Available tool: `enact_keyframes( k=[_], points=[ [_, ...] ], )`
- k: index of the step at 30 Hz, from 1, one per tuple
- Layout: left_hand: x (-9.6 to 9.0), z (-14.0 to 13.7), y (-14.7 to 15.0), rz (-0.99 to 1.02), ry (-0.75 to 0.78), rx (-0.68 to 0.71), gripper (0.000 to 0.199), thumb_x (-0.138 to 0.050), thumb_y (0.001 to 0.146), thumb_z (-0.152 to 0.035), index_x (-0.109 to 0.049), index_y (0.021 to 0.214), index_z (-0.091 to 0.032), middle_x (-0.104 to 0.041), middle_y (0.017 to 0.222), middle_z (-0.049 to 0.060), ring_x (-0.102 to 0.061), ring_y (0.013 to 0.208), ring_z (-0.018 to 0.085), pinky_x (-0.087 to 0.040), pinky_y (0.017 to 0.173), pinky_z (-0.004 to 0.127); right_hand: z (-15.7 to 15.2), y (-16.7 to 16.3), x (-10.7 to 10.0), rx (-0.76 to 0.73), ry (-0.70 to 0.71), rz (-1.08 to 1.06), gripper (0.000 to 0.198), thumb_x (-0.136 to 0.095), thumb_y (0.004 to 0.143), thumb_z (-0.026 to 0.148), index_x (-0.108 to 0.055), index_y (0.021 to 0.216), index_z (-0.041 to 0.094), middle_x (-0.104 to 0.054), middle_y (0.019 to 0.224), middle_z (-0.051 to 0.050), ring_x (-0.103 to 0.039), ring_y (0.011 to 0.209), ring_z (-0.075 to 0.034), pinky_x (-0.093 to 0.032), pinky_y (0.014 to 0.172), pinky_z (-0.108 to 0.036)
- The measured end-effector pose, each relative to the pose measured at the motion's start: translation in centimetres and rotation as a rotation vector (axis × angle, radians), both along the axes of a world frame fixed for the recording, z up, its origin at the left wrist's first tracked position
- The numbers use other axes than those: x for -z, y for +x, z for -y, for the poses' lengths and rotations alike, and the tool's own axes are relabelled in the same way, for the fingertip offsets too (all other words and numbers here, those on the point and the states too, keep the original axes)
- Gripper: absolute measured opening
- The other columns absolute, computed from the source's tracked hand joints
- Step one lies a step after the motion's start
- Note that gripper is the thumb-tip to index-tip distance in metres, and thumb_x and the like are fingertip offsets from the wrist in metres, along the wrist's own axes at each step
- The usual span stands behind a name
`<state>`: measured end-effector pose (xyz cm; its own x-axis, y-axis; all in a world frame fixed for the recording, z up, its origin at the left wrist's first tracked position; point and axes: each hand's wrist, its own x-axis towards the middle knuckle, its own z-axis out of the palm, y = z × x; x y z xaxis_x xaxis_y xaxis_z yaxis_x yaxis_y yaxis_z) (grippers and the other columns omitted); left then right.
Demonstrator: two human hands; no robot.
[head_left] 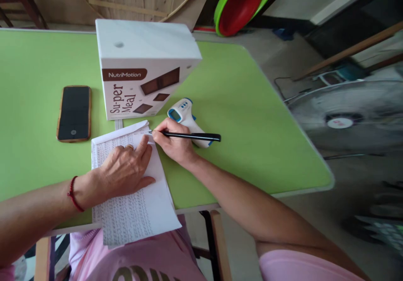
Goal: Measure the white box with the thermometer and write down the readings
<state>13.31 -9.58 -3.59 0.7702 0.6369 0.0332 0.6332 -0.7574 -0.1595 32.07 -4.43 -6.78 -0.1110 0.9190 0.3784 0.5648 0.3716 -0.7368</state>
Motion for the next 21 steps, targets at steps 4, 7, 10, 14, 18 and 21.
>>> enact_keyframes(
  k=[4,7,10,14,18,21],
  points=[
    [-0.02,0.07,-0.01,-0.022,0.036,0.01,0.062,-0.041,0.096,-0.056,-0.051,0.132,-0.007,-0.04,0.153,0.022,-0.062,0.066,0.021,-0.044,0.059,0.04,-0.02,0.01,0.02,-0.007,-0.004,0.017,0.016,-0.057,0.079,0.026,-0.047,0.066,0.024,-0.056,0.053,0.004,-0.049,0.048,-0.011,-0.042,0.049,-0.025],
    [-0.02,0.12,-0.02,-0.032,0.053,0.001,0.063,-0.041,0.095,-0.057,-0.05,0.133,-0.006,-0.04,0.153,0.022,-0.063,0.068,0.021,-0.044,0.06,0.04,-0.03,0.04,0.0,-0.024,0.007,0.022,0.016,-0.057,0.078,0.025,-0.046,0.066,0.024,-0.056,0.053,0.004,-0.049,0.048,-0.011,-0.041,0.049,-0.025],
    [-0.07,0.12,-0.01,-0.041,0.064,0.012,0.064,-0.039,0.096,-0.057,-0.05,0.133,-0.006,-0.04,0.154,0.022,-0.064,0.068,0.02,-0.045,0.061,0.039,-0.04,0.05,-0.01,-0.024,0.008,0.014,0.016,-0.057,0.077,0.025,-0.047,0.065,0.024,-0.055,0.053,0.005,-0.048,0.047,-0.011,-0.04,0.047,-0.025],
    [-0.22,0.07,0.06,-0.06,0.062,0.011,0.065,-0.041,0.095,-0.058,-0.051,0.131,-0.005,-0.039,0.153,0.024,-0.063,0.066,0.021,-0.046,0.059,0.039,-0.06,0.05,0.04,-0.025,0.024,0.0,0.017,-0.057,0.077,0.024,-0.047,0.064,0.024,-0.055,0.052,0.005,-0.047,0.047,-0.01,-0.04,0.047,-0.024],
    [-0.21,0.06,0.07,-0.06,0.065,0.011,0.064,-0.04,0.095,-0.058,-0.051,0.131,-0.005,-0.04,0.153,0.023,-0.063,0.067,0.02,-0.047,0.06,0.039,-0.04,0.13,0.09,-0.031,0.024,0.026,0.016,-0.056,0.079,0.024,-0.046,0.066,0.024,-0.055,0.054,0.005,-0.047,0.047,-0.01,-0.039,0.048,-0.024],
    [-0.14,0.13,0.01,-0.057,0.074,0.013,0.064,-0.039,0.096,-0.057,-0.05,0.132,-0.005,-0.039,0.154,0.022,-0.063,0.068,0.02,-0.047,0.061,0.038,-0.06,0.19,0.09,-0.031,0.041,0.023,0.016,-0.056,0.079,0.023,-0.046,0.067,0.024,-0.055,0.053,0.005,-0.047,0.047,-0.01,-0.039,0.047,-0.024]
  ],
)
